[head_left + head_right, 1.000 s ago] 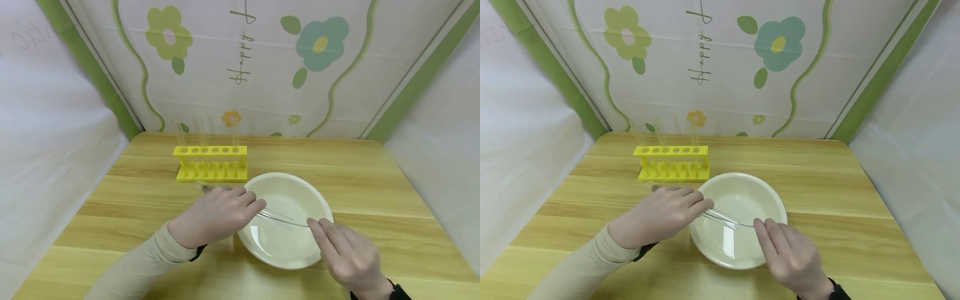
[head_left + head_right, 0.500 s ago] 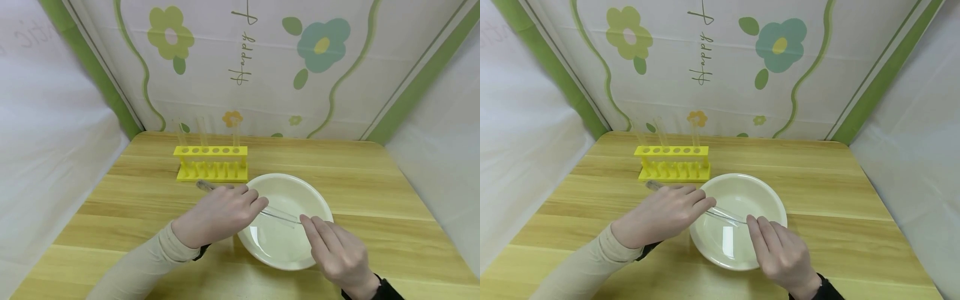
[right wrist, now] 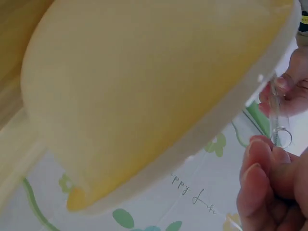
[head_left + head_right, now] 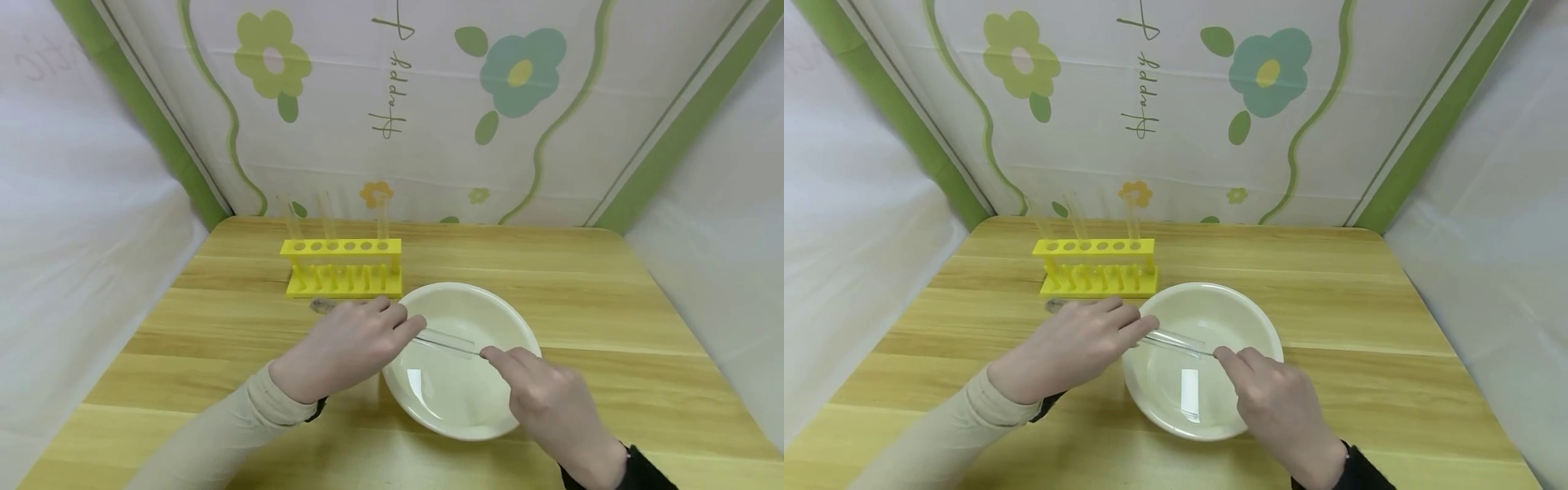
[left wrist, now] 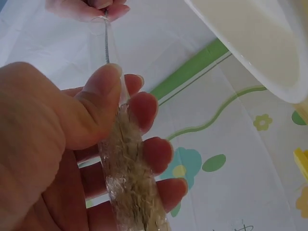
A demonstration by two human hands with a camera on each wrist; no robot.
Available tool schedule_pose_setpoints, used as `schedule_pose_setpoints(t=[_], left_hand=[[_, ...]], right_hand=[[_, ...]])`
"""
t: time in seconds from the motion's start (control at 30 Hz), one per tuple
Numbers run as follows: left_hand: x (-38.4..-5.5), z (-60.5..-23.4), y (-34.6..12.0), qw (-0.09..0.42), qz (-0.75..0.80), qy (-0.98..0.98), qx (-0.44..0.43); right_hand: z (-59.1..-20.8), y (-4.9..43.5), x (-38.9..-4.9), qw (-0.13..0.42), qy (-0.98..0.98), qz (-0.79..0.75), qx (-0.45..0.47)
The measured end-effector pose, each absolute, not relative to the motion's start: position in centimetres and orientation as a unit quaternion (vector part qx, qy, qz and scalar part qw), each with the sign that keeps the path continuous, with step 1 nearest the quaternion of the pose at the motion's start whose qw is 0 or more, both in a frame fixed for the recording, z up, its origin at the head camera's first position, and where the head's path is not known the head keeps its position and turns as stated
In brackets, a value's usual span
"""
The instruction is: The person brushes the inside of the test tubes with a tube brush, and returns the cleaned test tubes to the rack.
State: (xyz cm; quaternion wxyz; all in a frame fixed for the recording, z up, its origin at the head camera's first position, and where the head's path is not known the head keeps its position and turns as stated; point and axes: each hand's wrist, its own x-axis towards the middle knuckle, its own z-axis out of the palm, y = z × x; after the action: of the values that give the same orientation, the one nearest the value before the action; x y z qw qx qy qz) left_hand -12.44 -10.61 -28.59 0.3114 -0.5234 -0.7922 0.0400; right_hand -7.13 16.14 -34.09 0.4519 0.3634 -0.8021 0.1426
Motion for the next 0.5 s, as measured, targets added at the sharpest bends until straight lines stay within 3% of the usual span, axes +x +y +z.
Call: schedule_pose_setpoints(t=[0.27,0.5], left_hand=[[-12.7,-28.1,-10.9,0.303,0.046,-0.789,-0.532],[-13.1,-27.9,-11.7,0.305,0.047,-0.792,-0.526]], right_hand=[[-34.4,17.2,-7.0,0.355,-0.829,0.235,0.363],[-34.8,18.2,-7.2,0.327,-0.832,0.274,0.355]])
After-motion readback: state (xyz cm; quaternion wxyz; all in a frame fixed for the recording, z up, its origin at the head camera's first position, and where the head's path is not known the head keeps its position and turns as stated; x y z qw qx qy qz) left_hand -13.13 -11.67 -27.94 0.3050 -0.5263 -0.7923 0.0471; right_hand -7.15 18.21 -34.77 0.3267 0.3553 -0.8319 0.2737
